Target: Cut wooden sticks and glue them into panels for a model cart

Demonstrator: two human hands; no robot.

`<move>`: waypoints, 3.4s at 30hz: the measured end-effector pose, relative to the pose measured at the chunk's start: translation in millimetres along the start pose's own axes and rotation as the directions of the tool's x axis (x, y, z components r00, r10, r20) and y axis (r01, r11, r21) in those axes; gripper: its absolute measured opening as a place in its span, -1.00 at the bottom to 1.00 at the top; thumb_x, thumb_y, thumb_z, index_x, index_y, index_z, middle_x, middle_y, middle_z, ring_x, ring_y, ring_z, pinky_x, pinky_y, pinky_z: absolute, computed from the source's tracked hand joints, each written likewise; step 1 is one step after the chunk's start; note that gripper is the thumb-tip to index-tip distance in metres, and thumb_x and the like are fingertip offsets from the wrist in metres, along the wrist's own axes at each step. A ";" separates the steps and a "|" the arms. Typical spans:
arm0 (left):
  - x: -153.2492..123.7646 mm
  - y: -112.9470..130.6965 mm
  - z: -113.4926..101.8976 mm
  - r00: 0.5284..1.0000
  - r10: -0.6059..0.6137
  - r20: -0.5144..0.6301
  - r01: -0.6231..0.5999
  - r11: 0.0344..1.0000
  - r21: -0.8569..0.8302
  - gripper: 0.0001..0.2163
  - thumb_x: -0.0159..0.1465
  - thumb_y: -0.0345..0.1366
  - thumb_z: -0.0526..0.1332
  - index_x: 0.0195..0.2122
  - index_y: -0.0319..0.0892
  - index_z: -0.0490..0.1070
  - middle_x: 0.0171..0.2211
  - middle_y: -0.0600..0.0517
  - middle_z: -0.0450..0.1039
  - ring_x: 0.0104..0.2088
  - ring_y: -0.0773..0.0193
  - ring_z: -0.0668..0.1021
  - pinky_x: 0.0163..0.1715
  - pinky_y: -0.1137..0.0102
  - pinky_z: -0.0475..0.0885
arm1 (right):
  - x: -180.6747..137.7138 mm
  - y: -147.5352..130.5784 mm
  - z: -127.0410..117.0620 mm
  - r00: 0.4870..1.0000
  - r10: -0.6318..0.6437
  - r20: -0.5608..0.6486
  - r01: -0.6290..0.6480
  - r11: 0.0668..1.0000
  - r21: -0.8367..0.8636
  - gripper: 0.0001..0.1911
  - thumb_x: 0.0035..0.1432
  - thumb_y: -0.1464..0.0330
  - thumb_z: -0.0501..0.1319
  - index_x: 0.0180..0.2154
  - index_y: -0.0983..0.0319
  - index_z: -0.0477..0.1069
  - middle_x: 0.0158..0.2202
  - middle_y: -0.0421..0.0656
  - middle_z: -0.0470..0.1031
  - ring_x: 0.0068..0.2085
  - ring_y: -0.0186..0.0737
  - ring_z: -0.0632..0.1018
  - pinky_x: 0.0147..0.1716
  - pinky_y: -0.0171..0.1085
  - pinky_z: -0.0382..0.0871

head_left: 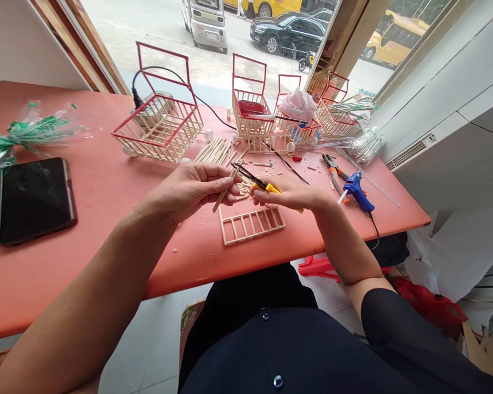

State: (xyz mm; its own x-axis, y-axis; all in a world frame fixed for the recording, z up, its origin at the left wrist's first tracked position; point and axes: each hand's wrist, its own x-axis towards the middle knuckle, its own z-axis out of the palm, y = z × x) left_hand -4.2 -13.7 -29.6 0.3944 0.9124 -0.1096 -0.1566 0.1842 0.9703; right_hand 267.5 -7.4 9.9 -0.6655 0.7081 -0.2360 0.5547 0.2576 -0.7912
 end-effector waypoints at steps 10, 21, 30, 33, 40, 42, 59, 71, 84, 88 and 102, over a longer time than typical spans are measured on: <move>-2.0 4.1 10.3 0.999 0.012 -0.035 -0.009 0.997 0.081 -0.53 -0.07 -0.02 0.83 -0.32 -0.21 0.76 -0.50 -0.07 0.69 -0.42 0.15 0.75 -0.27 0.34 0.76 | 7.0 4.8 4.7 0.994 0.100 -0.031 -0.103 0.991 -0.084 -0.25 0.41 -0.39 0.28 -0.04 0.19 0.48 -0.19 -0.14 0.59 -0.30 -0.25 0.53 -0.50 -0.32 0.23; -2.2 -0.1 11.1 0.994 0.073 -0.082 -0.060 0.987 0.148 -0.59 0.02 -0.03 0.78 -0.33 -0.21 0.76 -0.43 -0.09 0.73 -0.38 0.13 0.77 -0.23 0.29 0.77 | 14.8 9.7 6.9 0.996 0.003 -0.094 -0.022 0.980 -0.197 -0.40 0.53 -0.23 0.26 -0.12 0.19 0.45 -0.27 -0.20 0.51 -0.25 -0.21 0.45 -0.26 -0.26 0.25; -1.7 -1.7 12.2 0.994 0.098 -0.054 -0.087 0.980 0.177 -0.57 0.02 0.01 0.76 -0.32 -0.21 0.76 -0.43 -0.10 0.74 -0.38 0.09 0.77 -0.30 0.31 0.72 | 18.2 11.9 11.0 0.992 -0.018 -0.122 -0.007 0.980 -0.200 -0.36 0.47 -0.30 0.25 -0.16 0.17 0.41 -0.24 -0.18 0.52 -0.23 -0.19 0.44 -0.26 -0.25 0.22; -1.6 -2.7 11.1 0.994 0.096 -0.054 -0.085 0.980 0.178 -0.57 0.04 0.02 0.76 -0.30 -0.20 0.75 -0.42 -0.11 0.73 -0.36 0.07 0.78 -0.25 0.27 0.73 | 19.1 13.3 10.7 0.993 -0.024 -0.115 0.002 0.983 -0.184 -0.33 0.45 -0.33 0.25 -0.17 0.16 0.41 -0.26 -0.19 0.51 -0.24 -0.19 0.44 -0.26 -0.25 0.23; -2.3 0.6 14.4 0.992 0.111 -0.053 -0.102 0.984 0.147 -0.59 -0.01 -0.02 0.78 -0.36 -0.20 0.76 -0.44 -0.09 0.73 -0.41 0.13 0.75 -0.30 0.33 0.70 | 19.2 12.2 12.6 0.992 -0.047 -0.120 0.023 0.981 -0.193 -0.28 0.43 -0.39 0.17 -0.18 0.15 0.39 -0.26 -0.20 0.46 -0.22 -0.18 0.42 -0.23 -0.22 0.20; -2.7 1.6 15.7 0.991 0.118 -0.059 -0.108 0.984 0.140 -0.59 -0.03 -0.01 0.78 -0.40 -0.19 0.74 -0.45 -0.08 0.73 -0.42 0.17 0.73 -0.33 0.37 0.69 | 20.3 12.6 13.4 0.988 -0.082 -0.130 0.053 0.975 -0.215 -0.27 0.42 -0.40 0.14 -0.23 0.15 0.35 -0.27 -0.20 0.44 -0.20 -0.16 0.41 -0.20 -0.20 0.20; -3.2 2.2 15.0 0.988 0.133 -0.072 -0.117 0.974 0.194 -0.56 -0.02 0.03 0.75 -0.40 -0.21 0.71 -0.48 -0.09 0.71 -0.47 0.17 0.71 -0.50 0.42 0.53 | 24.7 21.2 21.9 0.973 -0.134 -0.190 0.088 0.968 -0.234 -0.33 0.46 -0.33 0.16 -0.24 0.15 0.32 -0.27 -0.20 0.43 -0.21 -0.19 0.38 -0.19 -0.20 0.17; -2.9 1.2 16.5 0.991 0.101 -0.087 -0.084 0.980 0.179 -0.68 0.03 -0.12 0.72 -0.38 -0.22 0.76 -0.49 -0.09 0.69 -0.49 0.19 0.68 -0.42 0.34 0.67 | 25.3 27.2 33.8 0.948 -0.158 -0.277 0.106 0.976 -0.192 -0.21 0.37 -0.46 0.15 -0.33 0.13 0.25 -0.38 -0.26 0.30 -0.28 -0.24 0.30 -0.24 -0.20 0.12; 4.2 -2.7 18.6 0.988 0.052 -0.148 -0.029 0.988 0.154 -0.89 0.21 -0.36 0.59 -0.41 -0.20 0.74 -0.47 -0.08 0.71 -0.47 0.18 0.72 -0.39 0.35 0.69 | 25.7 24.6 35.2 0.949 -0.110 -0.295 0.039 0.971 -0.234 -0.22 0.36 -0.46 0.12 -0.33 0.13 0.27 -0.38 -0.23 0.32 -0.30 -0.23 0.29 -0.24 -0.17 0.09; 3.5 -4.7 16.6 0.989 0.090 -0.117 -0.068 0.981 0.180 -0.87 0.22 -0.28 0.61 -0.35 -0.21 0.76 -0.48 -0.10 0.71 -0.47 0.16 0.72 -0.54 0.43 0.52 | 23.2 22.2 35.7 0.941 -0.113 -0.318 0.032 0.968 -0.248 -0.23 0.36 -0.45 0.13 -0.34 0.12 0.24 -0.38 -0.22 0.35 -0.30 -0.24 0.30 -0.24 -0.18 0.10; 3.9 -6.7 25.4 0.975 0.175 -0.140 -0.141 0.964 0.225 -0.88 0.29 -0.34 0.52 -0.39 -0.20 0.71 -0.51 -0.06 0.67 -0.47 0.22 0.68 -0.50 0.45 0.52 | 26.5 26.7 21.8 0.971 -0.055 -0.231 -0.001 0.972 -0.233 -0.25 0.39 -0.38 0.16 -0.13 0.21 0.48 -0.20 -0.13 0.55 -0.17 -0.15 0.45 -0.11 -0.20 0.29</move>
State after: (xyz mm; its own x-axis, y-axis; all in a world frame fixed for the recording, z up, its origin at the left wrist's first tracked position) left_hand 21.4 -20.7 -31.0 0.2305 0.9725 0.0330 -0.0024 -0.0334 0.9994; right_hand 253.8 3.9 -29.7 -0.5613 0.8258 -0.0556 0.6563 0.4032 -0.6378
